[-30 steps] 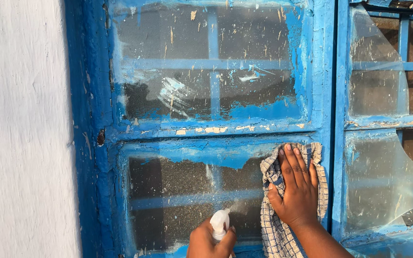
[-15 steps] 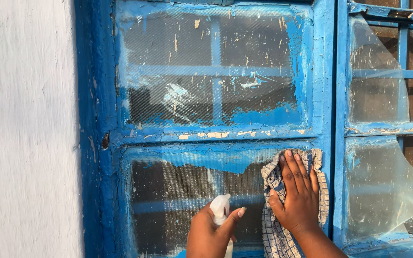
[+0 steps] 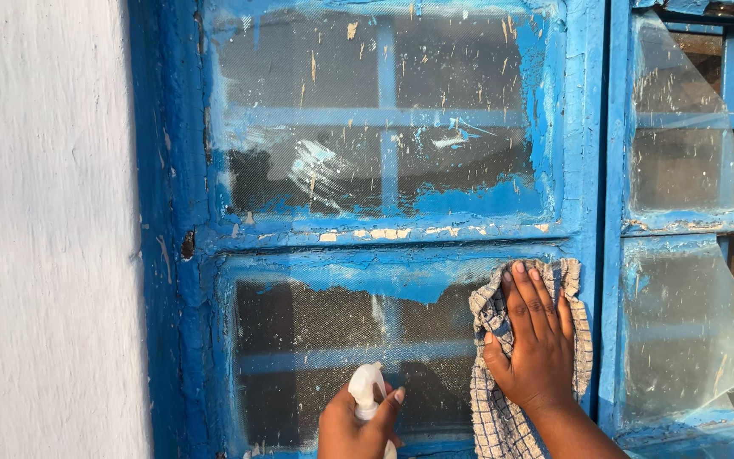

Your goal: The person cleans a blue window frame and its glass panes using a spray bottle and a cloth, wiping across different sections of the glass.

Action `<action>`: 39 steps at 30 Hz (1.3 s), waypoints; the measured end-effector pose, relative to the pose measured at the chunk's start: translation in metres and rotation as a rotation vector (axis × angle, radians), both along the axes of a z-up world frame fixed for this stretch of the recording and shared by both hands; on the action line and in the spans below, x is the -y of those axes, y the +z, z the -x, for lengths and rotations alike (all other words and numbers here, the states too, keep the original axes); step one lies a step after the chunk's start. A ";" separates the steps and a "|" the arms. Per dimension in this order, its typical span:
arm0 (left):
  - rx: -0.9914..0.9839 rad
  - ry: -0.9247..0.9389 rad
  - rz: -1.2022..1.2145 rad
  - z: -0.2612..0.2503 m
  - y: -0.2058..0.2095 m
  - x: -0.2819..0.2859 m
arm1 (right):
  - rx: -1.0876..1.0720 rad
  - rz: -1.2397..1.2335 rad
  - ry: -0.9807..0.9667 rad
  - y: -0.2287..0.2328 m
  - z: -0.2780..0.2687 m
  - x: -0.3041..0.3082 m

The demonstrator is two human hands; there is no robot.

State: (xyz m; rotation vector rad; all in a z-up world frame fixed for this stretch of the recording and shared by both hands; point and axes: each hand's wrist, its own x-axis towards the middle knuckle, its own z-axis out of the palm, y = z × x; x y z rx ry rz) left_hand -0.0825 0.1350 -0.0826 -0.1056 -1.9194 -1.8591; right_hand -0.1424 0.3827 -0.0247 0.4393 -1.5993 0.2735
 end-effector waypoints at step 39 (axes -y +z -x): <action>-0.151 0.091 0.115 -0.098 0.062 0.133 | 0.013 0.323 0.034 -0.018 -0.019 0.082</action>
